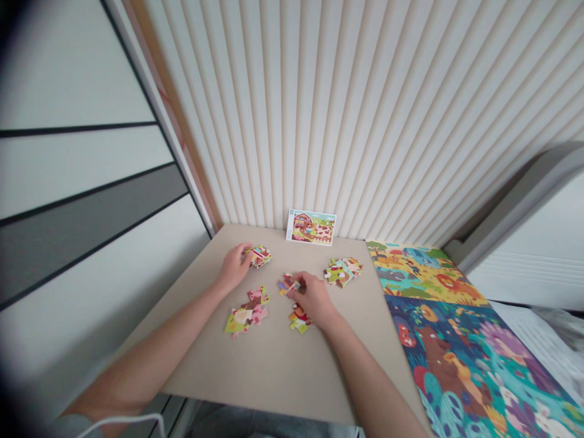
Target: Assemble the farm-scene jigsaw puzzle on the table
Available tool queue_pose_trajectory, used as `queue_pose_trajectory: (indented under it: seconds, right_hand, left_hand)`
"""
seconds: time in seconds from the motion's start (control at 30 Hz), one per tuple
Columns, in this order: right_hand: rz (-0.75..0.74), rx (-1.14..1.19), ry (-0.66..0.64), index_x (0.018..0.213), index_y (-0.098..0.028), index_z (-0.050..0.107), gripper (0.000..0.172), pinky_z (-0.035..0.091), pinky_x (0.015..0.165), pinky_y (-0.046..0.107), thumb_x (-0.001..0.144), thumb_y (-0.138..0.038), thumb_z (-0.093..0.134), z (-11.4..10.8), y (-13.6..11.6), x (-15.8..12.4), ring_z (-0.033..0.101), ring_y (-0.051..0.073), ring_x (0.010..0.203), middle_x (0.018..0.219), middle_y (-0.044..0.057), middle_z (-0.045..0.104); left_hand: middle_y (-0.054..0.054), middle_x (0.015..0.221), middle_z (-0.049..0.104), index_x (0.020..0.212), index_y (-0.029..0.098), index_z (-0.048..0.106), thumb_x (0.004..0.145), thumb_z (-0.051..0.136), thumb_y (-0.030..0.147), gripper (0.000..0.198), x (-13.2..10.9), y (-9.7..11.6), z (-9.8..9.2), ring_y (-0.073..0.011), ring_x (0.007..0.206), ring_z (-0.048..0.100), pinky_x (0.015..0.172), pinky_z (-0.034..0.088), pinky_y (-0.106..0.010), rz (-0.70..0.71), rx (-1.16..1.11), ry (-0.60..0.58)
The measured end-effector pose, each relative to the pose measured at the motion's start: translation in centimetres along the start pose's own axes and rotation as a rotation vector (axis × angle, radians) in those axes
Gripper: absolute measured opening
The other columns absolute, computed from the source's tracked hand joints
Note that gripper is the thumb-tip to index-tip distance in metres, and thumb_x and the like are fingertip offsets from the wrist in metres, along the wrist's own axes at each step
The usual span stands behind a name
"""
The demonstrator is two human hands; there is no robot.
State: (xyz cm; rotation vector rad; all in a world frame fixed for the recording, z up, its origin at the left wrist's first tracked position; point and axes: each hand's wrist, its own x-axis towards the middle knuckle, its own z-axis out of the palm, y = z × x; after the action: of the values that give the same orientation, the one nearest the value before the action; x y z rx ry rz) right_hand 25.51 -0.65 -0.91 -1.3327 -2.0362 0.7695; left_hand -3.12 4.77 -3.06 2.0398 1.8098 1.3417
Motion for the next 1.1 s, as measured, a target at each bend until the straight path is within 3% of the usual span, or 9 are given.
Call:
queue_pose_trajectory:
  seconds: [0.13,0.3,0.47,0.57,0.73,0.83,0.93,1.0,1.1]
  right_hand:
    - [0.075,0.353,-0.023,0.108,-0.019,0.065,0.033,0.046,0.059,0.027,0.091,-0.047,0.06,-0.4,0.3,0.0,0.06,0.015,0.065,0.08,0.002,0.07]
    - [0.124,0.664,-0.06,0.114,-0.018,0.066,0.044,0.052,0.07,0.03,0.087,-0.053,0.066,-1.6,-0.1,0.0,0.068,0.018,0.076,0.087,0.006,0.076]
    - [0.126,0.748,-0.078,0.116,-0.018,0.066,0.047,0.053,0.071,0.03,0.084,-0.052,0.072,-2.2,-1.0,-0.5,0.069,0.017,0.073,0.083,0.005,0.076]
    - [0.118,0.761,-0.098,0.116,-0.019,0.066,0.045,0.053,0.069,0.031,0.084,-0.051,0.072,-2.0,-1.3,-0.8,0.069,0.018,0.071,0.081,0.003,0.075]
    - [0.045,0.416,0.117,0.11,-0.02,0.071,0.035,0.052,0.073,0.034,0.089,-0.048,0.065,-3.4,-0.6,-0.6,0.069,0.022,0.079,0.091,0.007,0.076]
    - [0.058,0.058,0.342,0.108,-0.02,0.073,0.033,0.051,0.076,0.037,0.093,-0.045,0.057,-5.6,1.0,-0.4,0.068,0.024,0.08,0.095,0.01,0.075]
    - [0.064,-0.266,0.388,0.105,-0.018,0.074,0.031,0.048,0.085,0.04,0.091,-0.04,0.058,-7.8,2.3,-0.6,0.066,0.027,0.092,0.102,0.014,0.073]
    - [0.061,-0.346,0.315,0.101,-0.018,0.075,0.027,0.047,0.083,0.038,0.09,-0.037,0.058,-8.7,2.5,-0.9,0.064,0.027,0.092,0.1,0.013,0.072]
    - [0.034,-0.211,-0.01,0.097,-0.02,0.074,0.024,0.046,0.073,0.032,0.09,-0.038,0.059,-8.9,1.5,-1.7,0.063,0.022,0.08,0.089,0.007,0.072]
  left_hand:
    - [-0.012,0.111,0.069,0.115,0.018,0.063,0.099,0.044,0.034,0.029,0.0,0.1,0.1,-0.0268,0.105,0.063,0.098,0.048,-0.047,-0.003,-0.001,-0.034]
    - [-0.016,0.134,0.057,0.126,0.018,0.06,0.096,0.054,0.037,0.036,-0.5,3.1,-1.6,-0.0305,0.132,0.048,0.114,0.035,-0.051,0.138,0.026,0.051]
    - [-0.013,0.142,0.054,0.148,0.024,0.042,0.094,0.061,0.044,0.062,-2.5,7.8,-2.9,-0.0278,0.134,0.048,0.115,0.037,-0.046,0.453,-0.079,-0.338]
    - [-0.012,0.139,0.057,0.151,0.023,0.037,0.092,0.064,0.047,0.069,-3.6,9.3,-2.6,-0.0274,0.13,0.051,0.113,0.04,-0.046,0.542,-0.075,-0.43]
    - [-0.012,0.137,0.059,0.151,0.021,0.037,0.091,0.066,0.044,0.071,-3.6,8.8,-2.3,-0.0278,0.127,0.053,0.113,0.038,-0.047,0.562,0.007,-0.443]
    - [-0.012,0.133,0.062,0.145,0.021,0.047,0.094,0.062,0.038,0.056,-3.2,8.1,-2.3,-0.0276,0.123,0.056,0.112,0.038,-0.047,0.558,0.075,-0.425]
    - [-0.009,0.122,0.068,0.132,0.021,0.059,0.097,0.057,0.034,0.038,-2.9,7.9,-2.5,-0.0251,0.112,0.061,0.106,0.041,-0.044,0.582,0.13,-0.467]
    - [-0.008,0.111,0.071,0.122,0.02,0.065,0.097,0.055,0.033,0.029,-2.6,8.0,-3.0,-0.0237,0.104,0.063,0.1,0.043,-0.041,0.592,0.177,-0.506]
    - [-0.007,0.094,0.072,0.1,0.02,0.069,0.097,0.053,0.033,0.021,-1.8,7.9,-4.7,-0.0218,0.091,0.065,0.089,0.045,-0.036,0.509,0.255,-0.533]
